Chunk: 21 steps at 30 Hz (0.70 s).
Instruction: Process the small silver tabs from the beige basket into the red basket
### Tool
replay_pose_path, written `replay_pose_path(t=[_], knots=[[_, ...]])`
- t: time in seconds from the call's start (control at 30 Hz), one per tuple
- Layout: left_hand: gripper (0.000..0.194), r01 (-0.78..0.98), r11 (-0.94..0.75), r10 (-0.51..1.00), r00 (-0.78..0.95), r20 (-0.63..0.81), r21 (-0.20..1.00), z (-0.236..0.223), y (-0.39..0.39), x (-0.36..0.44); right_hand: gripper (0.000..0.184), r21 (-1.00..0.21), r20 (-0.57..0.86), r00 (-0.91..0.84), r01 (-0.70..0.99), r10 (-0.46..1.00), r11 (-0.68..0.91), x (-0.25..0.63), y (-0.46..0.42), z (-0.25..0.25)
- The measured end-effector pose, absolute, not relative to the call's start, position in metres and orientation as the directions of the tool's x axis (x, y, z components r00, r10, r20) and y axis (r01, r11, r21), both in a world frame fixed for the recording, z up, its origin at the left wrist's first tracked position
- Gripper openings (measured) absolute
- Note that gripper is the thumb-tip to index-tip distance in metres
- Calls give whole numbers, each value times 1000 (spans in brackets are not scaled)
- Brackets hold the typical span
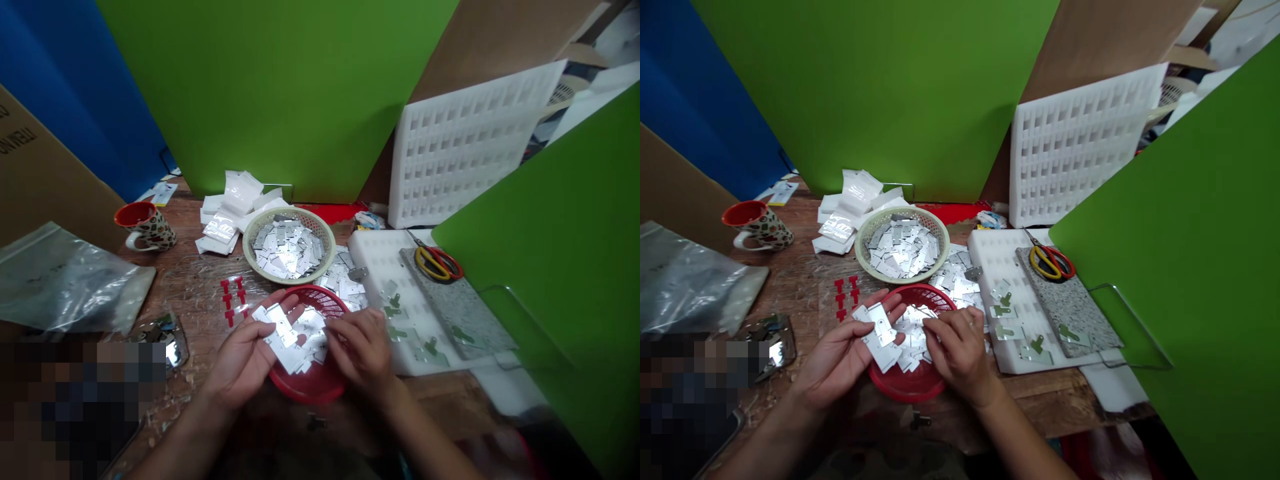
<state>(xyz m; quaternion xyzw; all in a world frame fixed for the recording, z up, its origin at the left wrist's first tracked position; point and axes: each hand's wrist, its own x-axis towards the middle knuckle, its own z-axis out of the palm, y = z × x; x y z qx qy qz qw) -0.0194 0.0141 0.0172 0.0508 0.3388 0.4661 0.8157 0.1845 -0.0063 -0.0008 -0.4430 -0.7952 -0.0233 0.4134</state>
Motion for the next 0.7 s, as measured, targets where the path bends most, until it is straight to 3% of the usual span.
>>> replay_pose_path(t=[0.2,0.37,0.47,0.57,0.63,0.7], knots=[[73,-747,550,798,341,-497,372,17,12,-11,28,-492,502,-309,667,808,560,155,-16,10],[68,-718,555,810,353,-469,419,14,9,-10,10,-468,445,-286,734,849,492,145,-13,7],[66,-704,547,820,343,-457,453,11,10,-10,16,-490,415,-255,746,873,451,147,-11,5],[66,-703,542,824,339,-454,459,12,11,-10,22,-722,290,-116,625,950,297,150,-6,2],[64,-707,548,821,352,-449,447,14,13,-11,24,-896,120,-32,428,992,122,153,-2,0],[62,-714,548,819,352,-454,435,18,14,-12,29,-970,-38,-6,241,999,-35,156,2,-1]])
